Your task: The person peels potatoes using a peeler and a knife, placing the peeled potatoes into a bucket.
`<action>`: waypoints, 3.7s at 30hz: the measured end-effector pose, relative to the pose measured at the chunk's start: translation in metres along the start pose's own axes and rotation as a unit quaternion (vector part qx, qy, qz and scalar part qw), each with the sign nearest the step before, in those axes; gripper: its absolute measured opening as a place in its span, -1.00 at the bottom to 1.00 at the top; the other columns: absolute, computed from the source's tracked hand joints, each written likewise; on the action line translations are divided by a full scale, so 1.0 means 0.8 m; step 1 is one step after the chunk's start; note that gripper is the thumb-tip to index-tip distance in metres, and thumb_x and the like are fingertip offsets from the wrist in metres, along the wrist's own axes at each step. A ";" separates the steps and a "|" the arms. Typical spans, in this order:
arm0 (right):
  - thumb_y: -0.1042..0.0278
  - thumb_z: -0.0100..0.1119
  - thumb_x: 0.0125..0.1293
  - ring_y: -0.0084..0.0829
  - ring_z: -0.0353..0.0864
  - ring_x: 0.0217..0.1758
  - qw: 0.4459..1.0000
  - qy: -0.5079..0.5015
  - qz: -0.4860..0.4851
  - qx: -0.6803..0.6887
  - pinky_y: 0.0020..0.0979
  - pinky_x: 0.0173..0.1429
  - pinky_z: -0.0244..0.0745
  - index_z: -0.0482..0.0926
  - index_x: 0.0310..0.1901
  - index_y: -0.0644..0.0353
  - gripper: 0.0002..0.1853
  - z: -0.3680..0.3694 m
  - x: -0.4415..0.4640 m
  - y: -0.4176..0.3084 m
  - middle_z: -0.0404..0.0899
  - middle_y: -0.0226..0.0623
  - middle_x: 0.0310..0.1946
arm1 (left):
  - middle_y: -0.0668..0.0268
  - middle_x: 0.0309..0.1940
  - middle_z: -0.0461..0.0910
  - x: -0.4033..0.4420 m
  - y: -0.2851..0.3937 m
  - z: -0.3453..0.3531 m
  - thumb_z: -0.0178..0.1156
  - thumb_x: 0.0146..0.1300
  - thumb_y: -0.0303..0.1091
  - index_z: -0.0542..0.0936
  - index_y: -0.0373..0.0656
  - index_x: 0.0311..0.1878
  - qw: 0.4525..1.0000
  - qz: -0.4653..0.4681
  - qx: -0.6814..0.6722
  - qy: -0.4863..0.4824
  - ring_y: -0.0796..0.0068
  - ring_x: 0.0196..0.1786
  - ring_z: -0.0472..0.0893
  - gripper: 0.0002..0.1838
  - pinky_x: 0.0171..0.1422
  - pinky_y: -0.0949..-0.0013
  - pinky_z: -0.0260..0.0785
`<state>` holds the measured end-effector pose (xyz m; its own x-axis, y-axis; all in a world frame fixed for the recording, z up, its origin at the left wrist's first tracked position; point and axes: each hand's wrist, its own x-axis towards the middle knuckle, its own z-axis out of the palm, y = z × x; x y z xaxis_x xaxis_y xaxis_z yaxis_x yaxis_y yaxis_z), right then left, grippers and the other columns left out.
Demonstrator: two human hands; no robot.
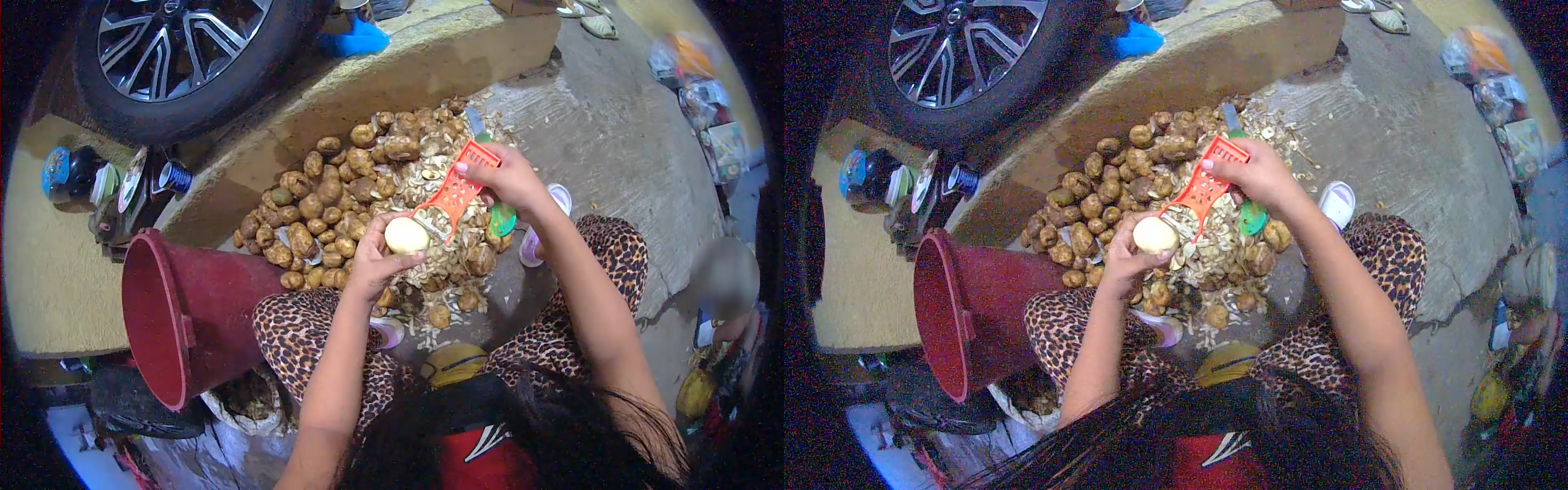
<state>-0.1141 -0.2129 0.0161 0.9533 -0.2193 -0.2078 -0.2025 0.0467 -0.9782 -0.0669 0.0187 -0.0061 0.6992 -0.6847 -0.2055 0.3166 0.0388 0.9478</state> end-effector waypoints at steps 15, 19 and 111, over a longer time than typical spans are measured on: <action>0.24 0.16 0.19 -0.75 0.29 -0.70 0.991 0.116 -0.013 0.070 -0.68 -0.64 0.18 0.45 -0.35 0.21 -0.79 -0.016 0.013 -0.007 0.45 -0.50 -0.59 | 0.21 -0.25 0.51 0.008 -0.002 0.008 0.15 0.07 -0.31 0.38 -0.21 0.01 0.933 -0.075 -0.347 0.054 0.36 -0.25 0.57 -0.58 -0.24 0.39 0.47; 0.24 0.17 0.19 -0.75 0.28 -0.71 0.995 0.088 -0.024 0.030 -0.68 -0.65 0.18 0.45 -0.35 0.19 -0.80 -0.005 0.009 -0.006 0.46 -0.51 -0.60 | 0.20 -0.28 0.54 0.013 -0.018 -0.011 0.01 0.21 -0.10 0.41 -0.22 -0.06 0.897 -0.080 -0.431 0.051 0.27 -0.30 0.57 -0.61 -0.35 0.33 0.50; 0.26 0.24 0.06 -0.44 0.48 -0.54 0.925 0.148 -0.162 -0.311 -0.42 -0.39 0.35 0.50 -0.42 0.29 -0.76 0.071 0.032 0.003 0.50 -0.22 -0.59 | 0.09 -0.13 0.44 -0.286 0.180 -0.406 0.23 0.07 -0.30 0.47 -0.26 0.02 0.500 0.156 0.600 0.605 0.28 -0.09 0.47 -0.57 -0.04 0.33 0.33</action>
<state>-0.0774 -0.1630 0.0083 0.9024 -0.3843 0.1950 -0.0944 -0.6177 -0.7807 0.0268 0.4174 0.0982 0.7000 0.1881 0.6889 -0.0336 -0.9550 0.2948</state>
